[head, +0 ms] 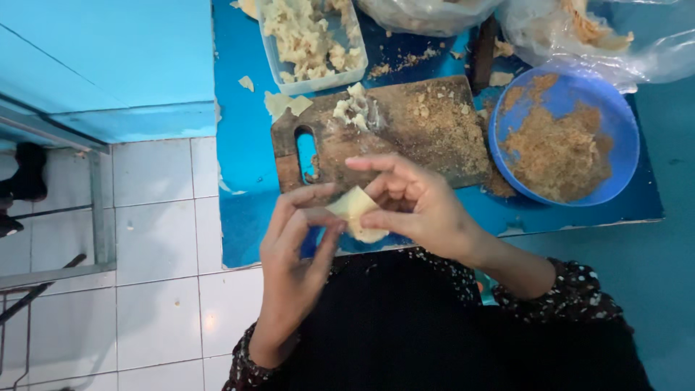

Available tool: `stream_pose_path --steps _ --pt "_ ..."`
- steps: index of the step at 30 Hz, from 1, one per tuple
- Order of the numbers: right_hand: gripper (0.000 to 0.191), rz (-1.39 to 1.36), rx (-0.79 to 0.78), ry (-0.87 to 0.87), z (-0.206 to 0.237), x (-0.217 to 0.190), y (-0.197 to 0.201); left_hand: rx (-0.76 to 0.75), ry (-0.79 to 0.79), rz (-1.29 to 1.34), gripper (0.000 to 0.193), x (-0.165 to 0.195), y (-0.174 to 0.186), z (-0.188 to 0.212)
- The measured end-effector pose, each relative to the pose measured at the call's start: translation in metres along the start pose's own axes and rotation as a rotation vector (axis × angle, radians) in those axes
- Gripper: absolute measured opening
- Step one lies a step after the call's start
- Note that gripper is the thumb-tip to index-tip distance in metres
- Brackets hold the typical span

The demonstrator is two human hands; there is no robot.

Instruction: The person cuts flat dough sheets into smaller pieces with a knife on a cutting board, then folds and rolls each piece by hand and places the finished rolls into a plastic bag. Crumbs and scraps are collected in a container and a blue bowl beside the board.

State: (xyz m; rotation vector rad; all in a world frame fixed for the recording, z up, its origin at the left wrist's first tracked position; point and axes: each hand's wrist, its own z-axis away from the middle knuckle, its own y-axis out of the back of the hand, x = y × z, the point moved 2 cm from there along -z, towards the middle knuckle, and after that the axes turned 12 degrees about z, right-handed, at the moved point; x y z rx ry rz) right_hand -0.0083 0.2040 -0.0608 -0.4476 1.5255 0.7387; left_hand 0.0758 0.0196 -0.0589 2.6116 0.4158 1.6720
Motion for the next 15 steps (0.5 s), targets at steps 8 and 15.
stream_pose_path --steps 8,15 --pt "0.058 0.774 0.265 0.201 -0.016 0.000 0.008 -0.001 -0.043 -0.260 0.015 -0.018 -0.022 -0.004" --pt "0.058 1.495 0.385 0.333 -0.028 -0.005 0.037 -0.062 -0.289 -0.616 0.020 -0.032 -0.035 -0.003"
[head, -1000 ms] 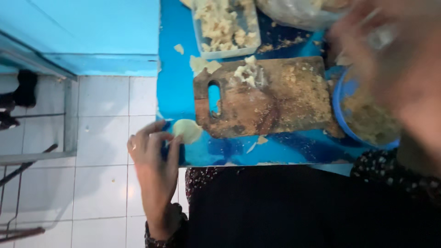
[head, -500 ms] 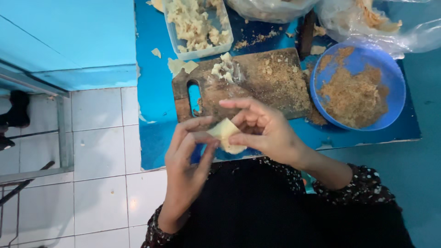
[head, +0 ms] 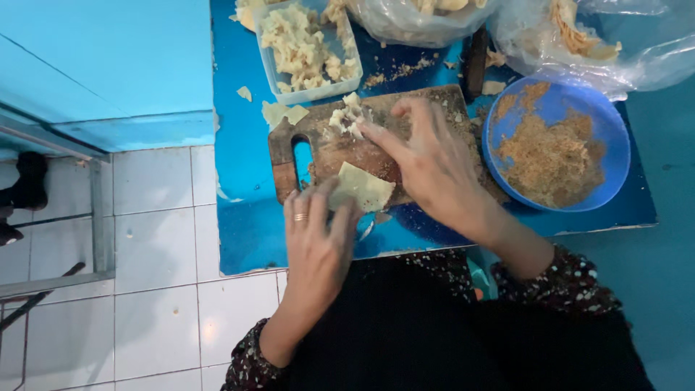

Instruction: The person cuts flat dough sheets into smaller pieces with a knife on a cutting board, then folds and rolls each piece by hand and places the finished rolls into a plastic bag. Crumbs and scraps are collected in a container and a blue bowl beside the board.

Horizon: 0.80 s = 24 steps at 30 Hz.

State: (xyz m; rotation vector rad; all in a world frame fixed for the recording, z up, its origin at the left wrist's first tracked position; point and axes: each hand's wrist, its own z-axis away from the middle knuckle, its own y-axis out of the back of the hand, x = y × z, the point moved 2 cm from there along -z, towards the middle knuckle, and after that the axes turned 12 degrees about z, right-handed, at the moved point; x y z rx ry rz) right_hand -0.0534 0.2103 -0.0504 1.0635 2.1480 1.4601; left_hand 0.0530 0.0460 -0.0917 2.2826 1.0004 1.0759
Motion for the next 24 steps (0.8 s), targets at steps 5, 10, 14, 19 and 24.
stream_pose_path --steps 5,10,14,19,24 --pt "0.062 0.103 -0.054 0.079 -0.012 -0.003 -0.018 0.004 -0.011 0.100 0.027 -0.005 -0.010 0.006" --pt "0.038 0.109 -0.036 0.094 -0.017 -0.006 -0.012 0.026 -0.024 0.078 0.025 -0.009 -0.012 0.013" --pt "0.033 0.102 -0.139 0.114 -0.018 0.005 0.007 0.053 -0.037 0.074 0.024 -0.010 -0.012 0.015" --pt "0.051 0.002 -0.096 0.270 0.001 -0.011 0.011 0.054 -0.018 0.063 0.024 -0.010 -0.010 0.016" --pt "0.060 0.364 -0.028 0.308 0.022 -0.022 -0.004 0.058 -0.037 0.040 0.027 -0.009 -0.012 0.017"
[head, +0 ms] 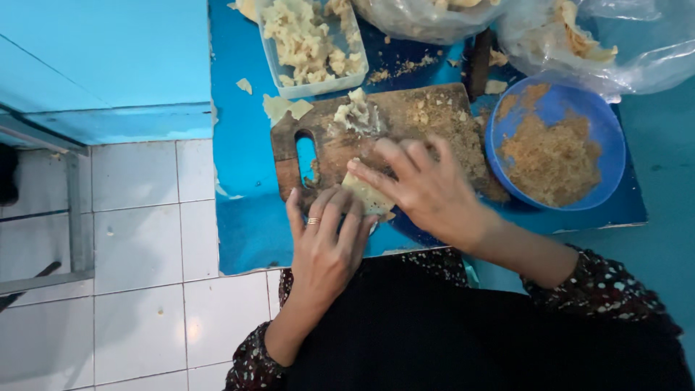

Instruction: The person cuts flat dough sheets into smaller pieces with a knife on a cutting board, then folds and rolls each piece by hand and places the finished rolls into a plastic bag. Crumbs and scraps are collected in a container and a blue bowl beside the board.

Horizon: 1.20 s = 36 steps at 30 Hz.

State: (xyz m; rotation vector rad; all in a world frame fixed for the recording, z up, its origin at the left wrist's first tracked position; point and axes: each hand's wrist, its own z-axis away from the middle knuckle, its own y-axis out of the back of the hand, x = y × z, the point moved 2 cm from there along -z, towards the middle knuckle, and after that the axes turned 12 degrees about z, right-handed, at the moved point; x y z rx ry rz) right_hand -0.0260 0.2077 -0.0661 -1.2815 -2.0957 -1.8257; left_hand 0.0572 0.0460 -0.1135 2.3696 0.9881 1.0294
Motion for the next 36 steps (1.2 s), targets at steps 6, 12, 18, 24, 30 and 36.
stream_pose_path --steps 6,12,18,24,30,36 --pt "0.056 0.280 0.024 0.103 -0.007 0.016 -0.004 0.003 -0.017 -0.051 0.026 0.003 -0.002 0.001" --pt "0.053 -0.230 0.055 -0.083 -0.020 0.039 -0.013 -0.003 -0.038 -0.079 0.027 0.005 -0.003 0.003" --pt "0.050 -0.150 -0.013 -0.136 0.014 0.020 -0.012 0.008 -0.049 -0.064 0.023 0.011 -0.005 0.003" --pt "0.035 -0.441 0.009 -0.410 0.084 0.112 0.019 0.011 0.019 0.063 0.020 0.009 -0.001 0.006" --pt "0.051 -0.302 -0.770 -0.543 0.089 0.123 0.005 0.063 0.146 0.032 0.014 0.005 0.004 0.010" --pt "0.051 -0.724 -0.214 -0.355 0.112 0.115 0.008 0.065 0.282 -0.082 0.016 0.002 0.021 0.012"
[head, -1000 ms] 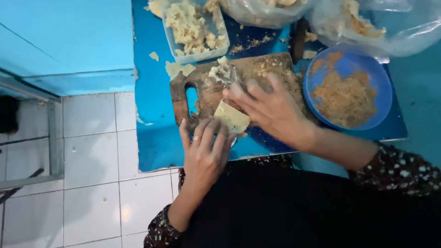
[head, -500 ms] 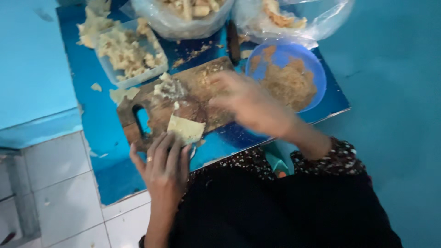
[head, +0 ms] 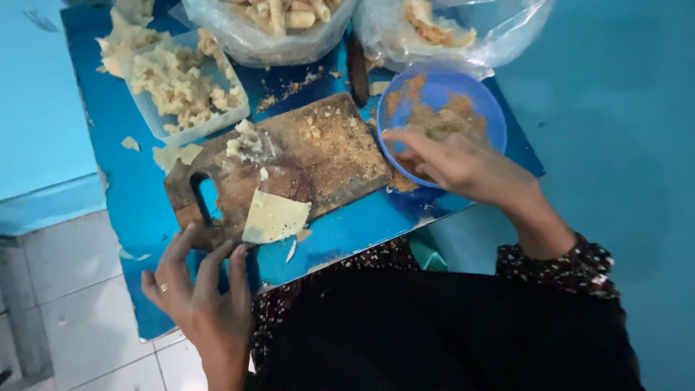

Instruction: The person cuts flat dough sheets into smaller pieces with a knife on a cutting board, then folds and rolls each piece by hand and places the finished rolls into a plastic bag. Crumbs and scraps are collected in a container and a blue bowl beside the board.

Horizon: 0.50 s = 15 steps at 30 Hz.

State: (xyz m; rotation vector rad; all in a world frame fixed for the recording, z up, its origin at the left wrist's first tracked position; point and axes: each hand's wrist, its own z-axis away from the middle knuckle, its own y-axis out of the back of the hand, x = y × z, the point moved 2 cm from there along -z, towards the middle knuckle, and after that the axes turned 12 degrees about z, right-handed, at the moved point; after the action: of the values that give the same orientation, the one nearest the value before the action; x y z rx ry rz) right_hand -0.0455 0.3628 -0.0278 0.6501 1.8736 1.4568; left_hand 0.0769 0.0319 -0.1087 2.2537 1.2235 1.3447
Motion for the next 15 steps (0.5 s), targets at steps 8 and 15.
stream_pose_path --steps 8,15 --pt "0.036 0.267 0.042 -0.096 0.010 0.009 -0.025 -0.006 0.023 0.047 0.017 0.002 -0.010 -0.005" --pt "0.027 -0.030 0.339 -0.193 -0.009 -0.010 -0.010 0.018 0.014 0.055 0.018 0.005 -0.013 -0.011"
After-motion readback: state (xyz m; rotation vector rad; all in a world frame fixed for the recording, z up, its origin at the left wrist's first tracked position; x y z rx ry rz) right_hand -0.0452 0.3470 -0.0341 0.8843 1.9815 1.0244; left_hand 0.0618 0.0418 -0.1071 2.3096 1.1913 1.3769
